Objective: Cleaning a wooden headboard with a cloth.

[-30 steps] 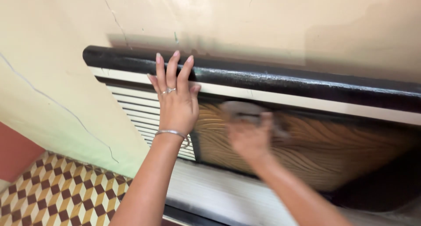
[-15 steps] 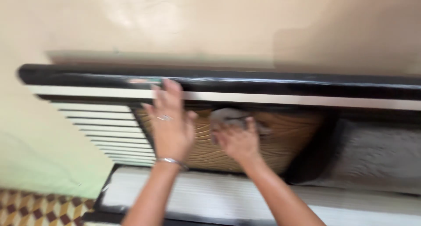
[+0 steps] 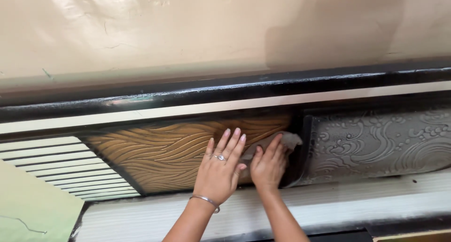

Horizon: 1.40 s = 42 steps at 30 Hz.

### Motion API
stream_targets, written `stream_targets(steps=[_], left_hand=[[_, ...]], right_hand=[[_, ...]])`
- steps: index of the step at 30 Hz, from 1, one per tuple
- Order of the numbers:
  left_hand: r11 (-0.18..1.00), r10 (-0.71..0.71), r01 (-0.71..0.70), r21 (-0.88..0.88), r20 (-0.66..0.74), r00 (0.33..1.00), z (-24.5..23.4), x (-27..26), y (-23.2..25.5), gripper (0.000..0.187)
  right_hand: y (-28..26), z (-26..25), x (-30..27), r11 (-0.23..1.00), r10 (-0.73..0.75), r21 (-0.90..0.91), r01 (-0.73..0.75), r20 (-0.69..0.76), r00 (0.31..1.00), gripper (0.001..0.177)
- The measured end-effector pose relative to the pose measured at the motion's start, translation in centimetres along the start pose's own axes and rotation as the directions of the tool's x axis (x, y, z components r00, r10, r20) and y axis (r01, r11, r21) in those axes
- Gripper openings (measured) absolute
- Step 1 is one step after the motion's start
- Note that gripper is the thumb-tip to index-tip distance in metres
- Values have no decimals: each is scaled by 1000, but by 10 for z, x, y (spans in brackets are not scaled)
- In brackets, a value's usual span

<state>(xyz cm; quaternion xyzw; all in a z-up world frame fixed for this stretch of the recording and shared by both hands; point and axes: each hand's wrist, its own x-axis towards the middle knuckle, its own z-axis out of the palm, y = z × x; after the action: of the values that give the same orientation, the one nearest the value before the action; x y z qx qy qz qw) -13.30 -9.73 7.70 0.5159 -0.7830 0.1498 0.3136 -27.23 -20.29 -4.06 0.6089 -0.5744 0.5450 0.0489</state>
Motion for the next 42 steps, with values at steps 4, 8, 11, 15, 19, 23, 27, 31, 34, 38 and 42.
stream_targets(steps=[4, 8, 11, 15, 19, 23, 27, 31, 34, 38, 42], left_hand=[[994, 3, -12, -113, -73, 997, 13, -10, 6, 55], [959, -120, 63, -278, -192, 974, 48, -20, 29, 37], [820, -390, 312, -480, -70, 918, 67, -32, 34, 36], [599, -675, 548, -584, 0, 738, 103, -63, 7, 37], [183, -956, 577, -796, -8, 292, 138, -116, -64, 45], [-98, -994, 375, -922, 111, 12, 150, -145, -108, 51], [-296, -955, 255, -920, 280, -97, 153, -150, -115, 57], [-335, -942, 285, -898, 311, -126, 153, -158, -108, 66], [-298, -955, 322, -899, 276, -111, 134, -157, -109, 73], [-335, -942, 177, -925, 324, -88, 136, -173, -143, 85], [-357, -934, 56, -932, 355, -42, 112, -193, -172, 88]], right_hand=[[-18, -46, 35, 839, -273, -462, 288, 101, 957, 66], [1, -51, 23, 707, -386, -590, 391, 141, 912, 67], [5, -48, 7, 718, -296, -588, 374, 229, 927, 70], [29, -21, -3, 822, -328, -418, 387, 207, 922, 71], [-5, -5, 10, 849, -442, -295, 439, 60, 895, 70], [-19, 32, -20, 696, -686, -244, 675, 49, 726, 61], [33, 80, -74, 542, -772, -16, 840, 385, 506, 64], [96, 69, -87, 507, -786, 232, 830, 520, 335, 32], [93, 41, -54, 532, -690, 86, 842, 620, 372, 31], [-4, 6, 1, 628, -732, -240, 741, 142, 666, 42], [-111, 32, -10, 703, -679, -232, 672, 60, 731, 50]])
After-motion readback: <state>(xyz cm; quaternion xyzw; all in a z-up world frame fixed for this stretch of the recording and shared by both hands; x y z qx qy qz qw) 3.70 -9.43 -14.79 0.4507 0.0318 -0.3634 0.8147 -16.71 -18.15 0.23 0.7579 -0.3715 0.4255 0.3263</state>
